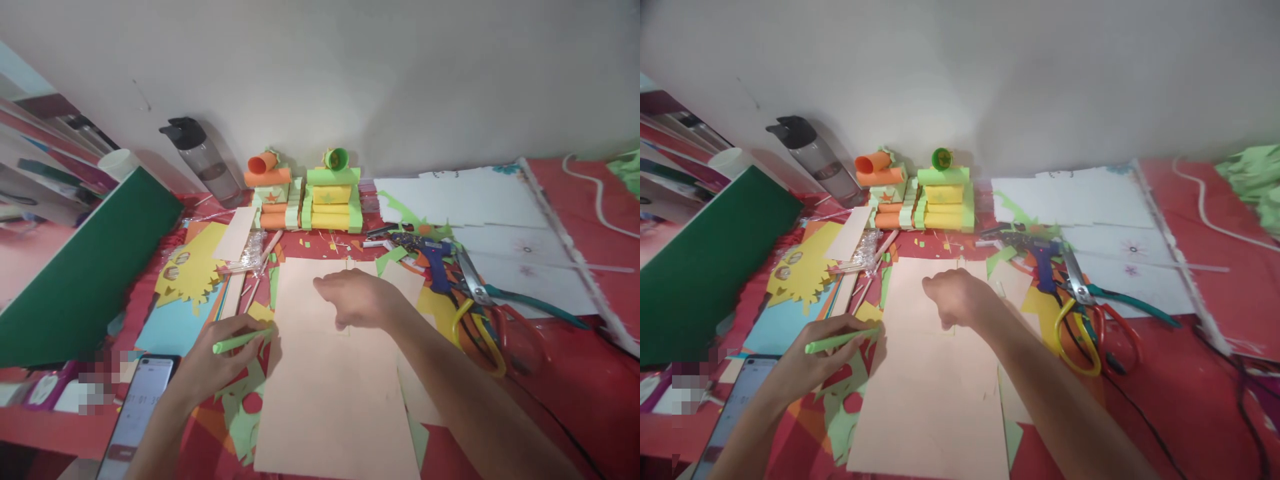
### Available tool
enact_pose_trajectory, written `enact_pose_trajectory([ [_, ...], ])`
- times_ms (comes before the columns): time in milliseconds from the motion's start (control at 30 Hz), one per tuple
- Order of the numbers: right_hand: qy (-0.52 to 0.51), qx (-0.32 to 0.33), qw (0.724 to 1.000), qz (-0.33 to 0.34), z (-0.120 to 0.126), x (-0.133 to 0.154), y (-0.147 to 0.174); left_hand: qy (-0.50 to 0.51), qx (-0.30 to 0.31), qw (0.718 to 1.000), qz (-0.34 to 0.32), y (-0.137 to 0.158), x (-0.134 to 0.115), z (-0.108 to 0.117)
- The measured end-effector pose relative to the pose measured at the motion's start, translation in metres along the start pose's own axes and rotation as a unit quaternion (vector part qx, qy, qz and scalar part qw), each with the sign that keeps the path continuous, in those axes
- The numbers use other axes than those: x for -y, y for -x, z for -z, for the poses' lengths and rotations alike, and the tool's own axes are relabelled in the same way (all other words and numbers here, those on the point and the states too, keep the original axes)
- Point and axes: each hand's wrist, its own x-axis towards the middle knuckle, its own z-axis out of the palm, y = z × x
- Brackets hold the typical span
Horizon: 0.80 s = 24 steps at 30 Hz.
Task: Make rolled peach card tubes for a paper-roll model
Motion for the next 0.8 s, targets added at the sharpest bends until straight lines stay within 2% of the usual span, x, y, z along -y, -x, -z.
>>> enact_pose_trajectory([
  [267,-0.009,0.009,1.0,-0.005,0.001,0.001,0.001,0.016,0.007,1.0,-0.007,-0.009,-0.001,-0.017],
  [567,-0.013,0.01,1.0,-0.01,0.001,0.001,0.001,0.028,0.006,1.0,-0.006,-0.003,0.007,-0.005],
  [800,-0.011,0.009,1.0,-0.014,0.004,0.002,0.002,0.03,-0.001,1.0,-0.007,-0.003,0.002,-0.007],
])
